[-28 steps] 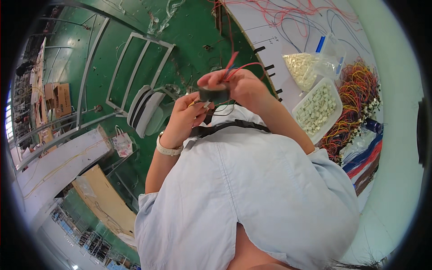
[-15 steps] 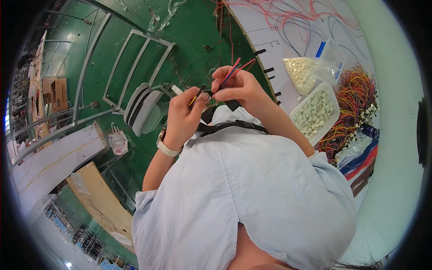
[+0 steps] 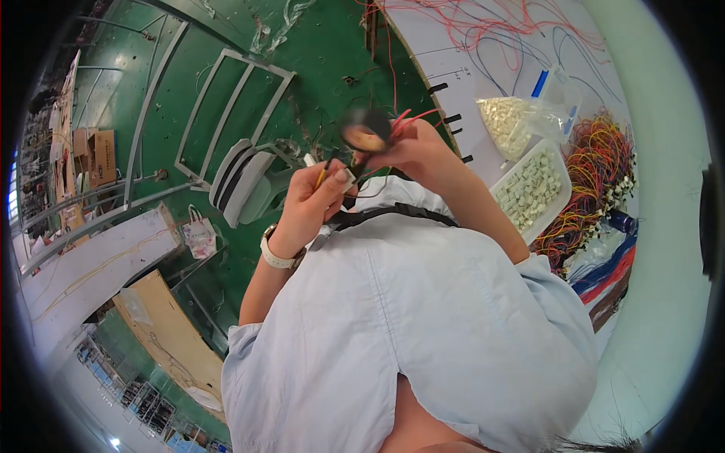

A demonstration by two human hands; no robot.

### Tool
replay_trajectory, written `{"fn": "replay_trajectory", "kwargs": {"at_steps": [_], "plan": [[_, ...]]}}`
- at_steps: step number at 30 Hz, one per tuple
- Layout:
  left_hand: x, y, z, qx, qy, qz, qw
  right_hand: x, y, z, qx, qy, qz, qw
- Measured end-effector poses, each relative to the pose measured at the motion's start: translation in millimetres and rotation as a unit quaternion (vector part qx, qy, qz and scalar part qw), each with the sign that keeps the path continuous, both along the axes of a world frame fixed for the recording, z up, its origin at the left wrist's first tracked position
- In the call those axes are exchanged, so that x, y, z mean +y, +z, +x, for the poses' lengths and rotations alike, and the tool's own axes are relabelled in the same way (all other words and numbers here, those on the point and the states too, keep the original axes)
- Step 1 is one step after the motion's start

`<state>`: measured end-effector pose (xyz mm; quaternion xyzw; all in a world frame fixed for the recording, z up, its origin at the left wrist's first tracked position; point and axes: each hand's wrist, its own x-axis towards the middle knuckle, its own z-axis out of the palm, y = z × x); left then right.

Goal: Assembling electrical wire harnesses by inserting wires into connectors and wrapping junctions with electrical tape.

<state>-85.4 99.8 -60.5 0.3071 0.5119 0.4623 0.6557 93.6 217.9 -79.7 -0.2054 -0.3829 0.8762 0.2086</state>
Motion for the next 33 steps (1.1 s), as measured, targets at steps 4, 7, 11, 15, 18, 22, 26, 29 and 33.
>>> {"fn": "replay_trajectory", "kwargs": {"at_steps": [4, 7, 11, 15, 18, 22, 26, 29, 33], "plan": [[2, 2, 2, 0.002, 0.049, 0.0, 0.999, 0, -9, 2, 0.195, -0.002, -0.055, 0.979], [2, -6, 0, 0.041, 0.025, 0.014, 0.999, 2, -18, 8, 0.018, 0.005, 0.02, 1.0], [6, 0, -6, 0.358, -0.034, 0.123, 0.925, -4, -2, 13, -0.149, 0.051, 0.13, 0.979], [13, 9, -12, 0.465, -0.15, 0.182, 0.853, -8, 12, 16, -0.221, 0.1, 0.2, 0.949], [27, 21, -12, 0.43, -0.212, 0.175, 0.86, -10, 17, 15, -0.213, 0.072, 0.24, 0.944], [37, 8, -14, 0.259, -0.218, 0.097, 0.936, -14, 16, 13, -0.191, 0.036, 0.29, 0.937], [30, -3, -12, 0.062, -0.168, 0.078, 0.981, -3, 14, 19, -0.117, 0.073, 0.273, 0.952], [21, -4, -3, 0.008, -0.15, 0.085, 0.985, -1, 10, 19, -0.132, 0.012, 0.333, 0.934], [18, 2, 6, 0.028, -0.144, 0.072, 0.987, -16, -4, -4, -0.088, -0.188, 0.264, 0.942]]}}
